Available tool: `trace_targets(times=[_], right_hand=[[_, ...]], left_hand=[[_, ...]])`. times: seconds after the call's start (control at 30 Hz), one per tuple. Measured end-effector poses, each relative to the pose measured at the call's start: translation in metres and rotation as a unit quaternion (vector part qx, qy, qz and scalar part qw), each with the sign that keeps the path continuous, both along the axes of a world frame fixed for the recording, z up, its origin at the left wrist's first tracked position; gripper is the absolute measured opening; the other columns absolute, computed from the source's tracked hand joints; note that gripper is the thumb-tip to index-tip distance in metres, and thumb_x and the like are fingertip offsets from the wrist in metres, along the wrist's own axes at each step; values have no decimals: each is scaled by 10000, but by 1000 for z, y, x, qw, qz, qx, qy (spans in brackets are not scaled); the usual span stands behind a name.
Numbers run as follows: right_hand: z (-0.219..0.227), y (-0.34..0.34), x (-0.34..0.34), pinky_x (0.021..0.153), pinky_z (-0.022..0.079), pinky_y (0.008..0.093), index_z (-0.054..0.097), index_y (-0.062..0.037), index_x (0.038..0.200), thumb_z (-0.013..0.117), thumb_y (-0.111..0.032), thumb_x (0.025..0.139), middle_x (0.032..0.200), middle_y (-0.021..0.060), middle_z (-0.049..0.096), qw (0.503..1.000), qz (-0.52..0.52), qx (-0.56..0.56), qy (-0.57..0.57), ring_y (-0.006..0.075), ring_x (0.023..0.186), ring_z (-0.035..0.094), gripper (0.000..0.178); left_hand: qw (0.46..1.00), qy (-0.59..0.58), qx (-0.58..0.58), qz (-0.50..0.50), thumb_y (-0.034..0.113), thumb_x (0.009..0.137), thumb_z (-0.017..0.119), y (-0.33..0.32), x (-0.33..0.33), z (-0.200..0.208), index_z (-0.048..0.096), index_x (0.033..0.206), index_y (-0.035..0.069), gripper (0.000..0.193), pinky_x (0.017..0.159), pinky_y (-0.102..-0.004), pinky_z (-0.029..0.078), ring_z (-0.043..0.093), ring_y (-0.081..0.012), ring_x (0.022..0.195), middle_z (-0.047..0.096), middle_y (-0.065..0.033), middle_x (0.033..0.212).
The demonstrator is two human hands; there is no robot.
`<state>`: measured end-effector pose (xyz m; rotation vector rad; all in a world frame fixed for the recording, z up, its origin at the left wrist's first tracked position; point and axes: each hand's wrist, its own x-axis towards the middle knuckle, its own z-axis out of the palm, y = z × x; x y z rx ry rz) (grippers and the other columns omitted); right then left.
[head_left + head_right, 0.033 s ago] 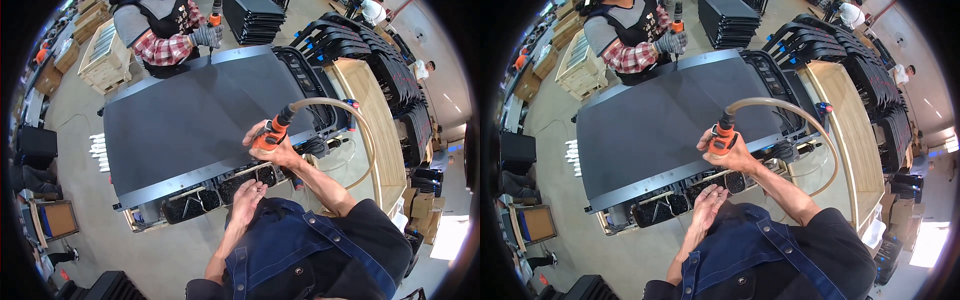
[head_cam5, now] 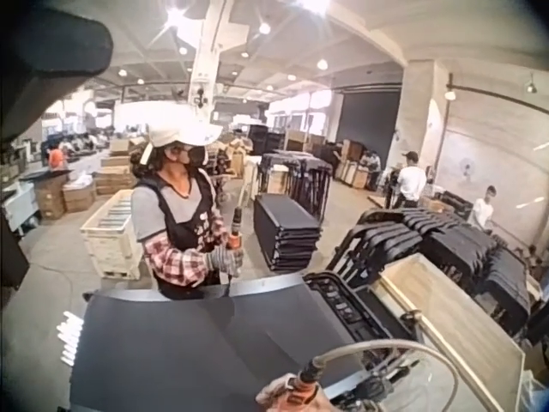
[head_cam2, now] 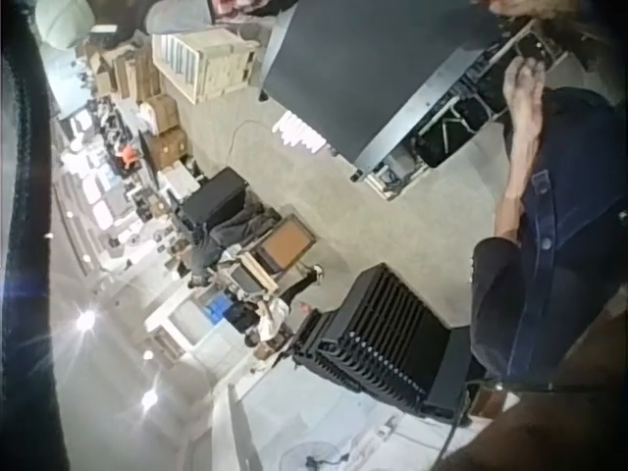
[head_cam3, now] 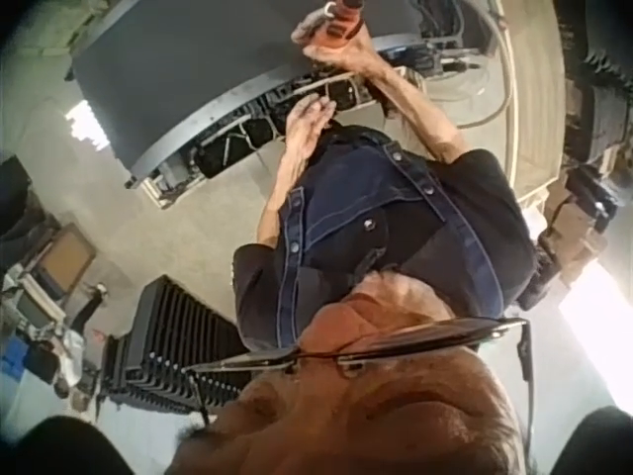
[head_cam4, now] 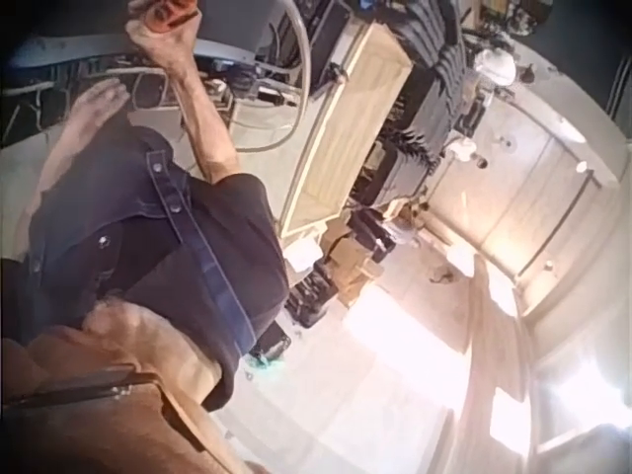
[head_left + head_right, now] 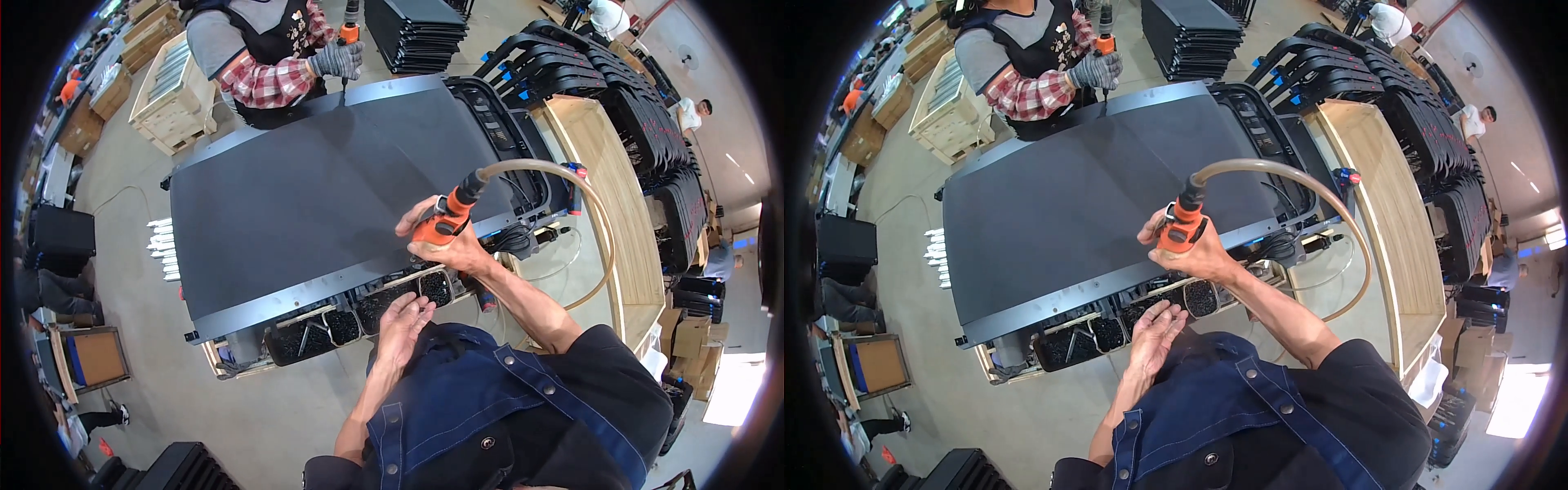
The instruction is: Assembling treadmill components, specifically fastening motor covers and internal parts using power screwdrivers on an assembly line.
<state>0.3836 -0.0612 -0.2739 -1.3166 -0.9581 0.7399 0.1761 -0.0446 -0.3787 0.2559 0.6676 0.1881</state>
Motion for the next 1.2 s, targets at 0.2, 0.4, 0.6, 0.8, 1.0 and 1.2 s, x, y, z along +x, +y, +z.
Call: trace_targets(times=[0.2,0.4,0.6,0.8,1.0,1.2], right_hand=[[5,-6,11,882,574,380,586,-14,1108,772,-27,763,1070,130,691,999,-32,-6,29,224,992,694,392],[-1,-4,4,829,569,351,602,-47,1018,777,4,765,976,83,689,999,20,-4,45,185,937,693,311],[2,-1,4,834,566,332,648,-38,1055,792,-17,761,1027,78,697,998,44,0,38,173,961,689,329],[17,-10,9,829,560,316,653,-18,1084,764,-40,783,999,48,701,983,42,58,170,119,887,686,322],[23,-31,-8,867,571,390,551,-35,1169,782,-67,808,1111,142,678,955,30,146,255,209,966,693,430],[17,-33,-29,904,568,398,546,-43,1199,764,-72,804,1113,126,664,929,-30,147,337,203,971,681,452]], left_hand=[[998,22,60,13,83,997,619,-7,-5,-7,543,1292,-41,330,946,-369,584,687,-277,1054,660,-173,1200],[992,42,112,27,118,995,637,-7,-9,8,535,1308,-34,363,912,-354,586,690,-260,1022,676,-140,1101],[990,35,121,62,156,1006,631,-4,-2,7,535,1312,-20,365,821,-295,560,662,-182,919,657,-84,1007],[981,5,139,132,157,994,658,-4,-20,8,598,1196,21,250,843,-277,506,578,-129,901,610,-39,982],[986,-48,46,154,121,1018,600,-5,-29,4,599,1172,19,185,786,-264,544,591,-147,856,619,-58,964],[986,-58,52,146,119,994,639,7,-46,1,596,1180,61,200,708,-257,508,572,-148,830,605,-59,943]])
